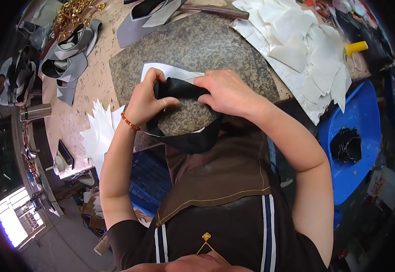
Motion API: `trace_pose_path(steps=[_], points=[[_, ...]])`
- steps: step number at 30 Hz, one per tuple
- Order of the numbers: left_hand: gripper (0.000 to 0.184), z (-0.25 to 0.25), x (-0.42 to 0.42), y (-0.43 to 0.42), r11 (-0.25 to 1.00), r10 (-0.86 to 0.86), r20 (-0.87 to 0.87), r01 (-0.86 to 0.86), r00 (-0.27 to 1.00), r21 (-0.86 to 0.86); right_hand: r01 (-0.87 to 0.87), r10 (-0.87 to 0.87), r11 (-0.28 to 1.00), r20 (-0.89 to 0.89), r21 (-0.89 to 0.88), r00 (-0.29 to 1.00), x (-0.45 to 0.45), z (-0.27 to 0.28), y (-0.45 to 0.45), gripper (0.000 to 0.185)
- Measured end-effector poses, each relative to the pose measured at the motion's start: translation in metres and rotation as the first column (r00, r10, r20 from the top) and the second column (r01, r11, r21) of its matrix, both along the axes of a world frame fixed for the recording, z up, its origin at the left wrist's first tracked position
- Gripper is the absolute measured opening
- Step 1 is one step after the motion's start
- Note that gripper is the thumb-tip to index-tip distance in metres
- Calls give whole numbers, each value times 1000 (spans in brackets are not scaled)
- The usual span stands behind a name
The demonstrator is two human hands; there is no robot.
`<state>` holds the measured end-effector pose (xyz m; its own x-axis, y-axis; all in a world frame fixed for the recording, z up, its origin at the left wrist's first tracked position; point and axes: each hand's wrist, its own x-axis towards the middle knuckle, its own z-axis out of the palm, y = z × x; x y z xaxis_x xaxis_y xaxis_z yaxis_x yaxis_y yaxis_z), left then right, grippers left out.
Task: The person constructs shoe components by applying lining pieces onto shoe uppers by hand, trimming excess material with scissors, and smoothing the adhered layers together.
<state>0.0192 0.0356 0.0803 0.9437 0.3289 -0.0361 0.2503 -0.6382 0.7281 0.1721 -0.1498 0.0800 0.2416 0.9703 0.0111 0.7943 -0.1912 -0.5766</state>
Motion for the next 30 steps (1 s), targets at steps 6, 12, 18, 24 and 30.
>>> trace_pose_path(steps=[6,12,18,24,30], points=[[51,-7,8,4,997,-40,-103,46,994,58,81,-84,994,40,77,996,-3,-14,0,24],[28,-6,16,2,1000,17,-161,-13,987,27,68,-69,998,59,19,996,-1,-9,7,22],[31,-9,16,-8,993,112,-132,-106,985,45,136,-142,990,152,47,978,-9,-18,11,21],[39,-10,14,-12,984,112,-61,-102,992,147,90,-126,985,262,144,957,-13,-24,10,20],[42,-14,2,-5,991,98,86,-105,991,78,73,-134,968,249,239,959,-15,-26,4,27]])
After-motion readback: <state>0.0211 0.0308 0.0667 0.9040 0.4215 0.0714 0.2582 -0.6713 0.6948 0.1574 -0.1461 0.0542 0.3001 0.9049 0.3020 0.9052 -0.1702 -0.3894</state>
